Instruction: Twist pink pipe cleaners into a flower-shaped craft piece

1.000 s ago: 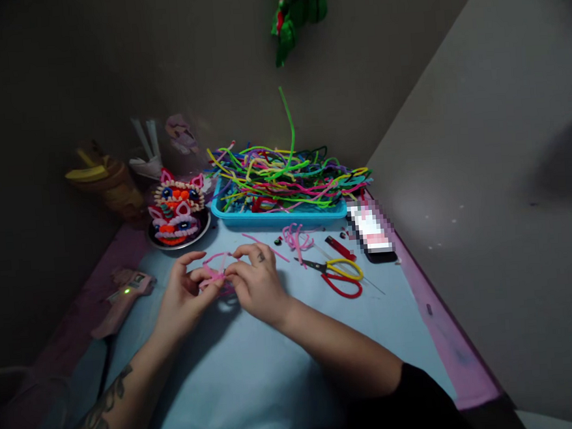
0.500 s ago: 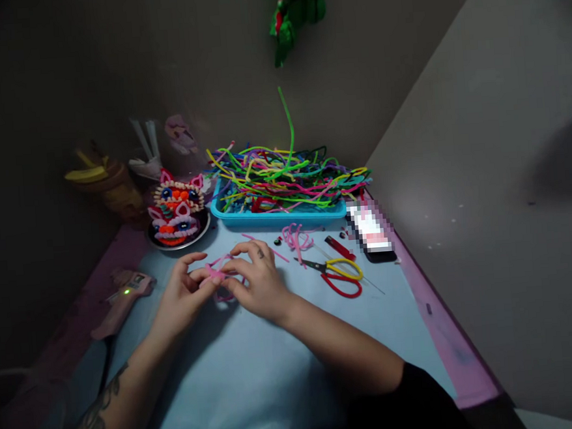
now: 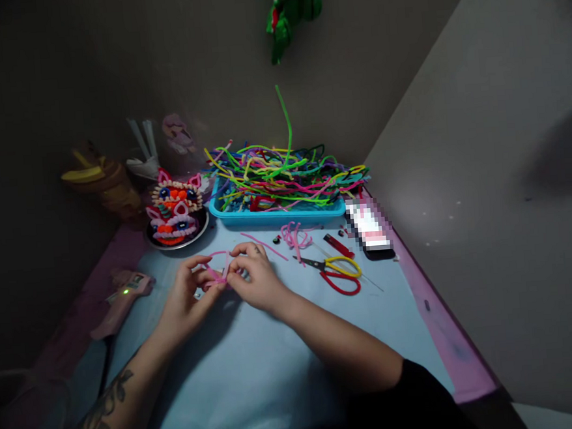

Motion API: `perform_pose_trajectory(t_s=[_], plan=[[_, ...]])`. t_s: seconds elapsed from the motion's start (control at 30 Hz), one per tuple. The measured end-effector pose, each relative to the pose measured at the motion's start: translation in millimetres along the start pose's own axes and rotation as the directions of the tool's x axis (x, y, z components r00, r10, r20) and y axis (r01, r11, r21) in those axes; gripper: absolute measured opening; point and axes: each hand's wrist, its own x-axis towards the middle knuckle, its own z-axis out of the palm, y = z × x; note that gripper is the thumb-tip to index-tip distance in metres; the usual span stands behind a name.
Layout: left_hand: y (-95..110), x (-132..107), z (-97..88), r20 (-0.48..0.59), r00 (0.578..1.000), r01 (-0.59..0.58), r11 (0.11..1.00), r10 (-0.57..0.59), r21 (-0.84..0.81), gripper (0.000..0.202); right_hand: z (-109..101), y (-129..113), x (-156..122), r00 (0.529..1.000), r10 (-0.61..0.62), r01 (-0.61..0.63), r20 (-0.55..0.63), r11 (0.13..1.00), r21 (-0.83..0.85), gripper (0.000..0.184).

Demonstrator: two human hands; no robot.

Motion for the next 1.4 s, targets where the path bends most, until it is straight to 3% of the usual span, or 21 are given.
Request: perform_pose_trajectory(t_s=[0.1, 0.2, 0.4, 0.57, 0.9, 1.4], plan=[[-4.2, -1.2, -1.3, 0.038, 0.999, -0.023, 0.997, 0.021, 0.068, 0.04, -0.9, 2.9, 2.3, 0.99, 0.066, -0.072, 0.123, 0.997, 0.041, 0.012], [-5.7, -1.0, -0.5, 0.045, 0.999, 0.006, 0.997, -0.01, 0.074, 0.04, -1.0, 5.1, 2.6, 0.98, 0.089, -0.108, 0.175, 0.989, 0.102, 0.013], [-1.0, 4.9, 0.1, -0.048, 0.986, 0.153, 0.978, -0.161, -0.142, 0.057, -3.1, 9.9, 5.7, 0.991, 0.12, -0.131, 0.061, 0.963, 0.237, 0.011], [1.7, 7.5, -3.0, -0.062, 0.979, 0.18, 0.964, -0.196, -0.196, 0.059, -3.3, 10.4, 5.5, 0.995, 0.099, -0.097, -0.002, 0.978, 0.183, 0.004], [5.1, 5.6, 0.0, -0.095, 0.979, 0.159, 0.969, -0.179, -0.188, 0.052, -3.1, 0.7, 1.5, 0.99, 0.098, -0.111, 0.1, 0.985, 0.134, 0.005], [6.9, 3.4, -1.6, -0.017, 0.986, 0.162, 0.978, -0.165, -0.134, 0.046, -2.2, -1.9, -2.1, 0.984, 0.11, -0.137, 0.142, 0.971, 0.196, 0.006]])
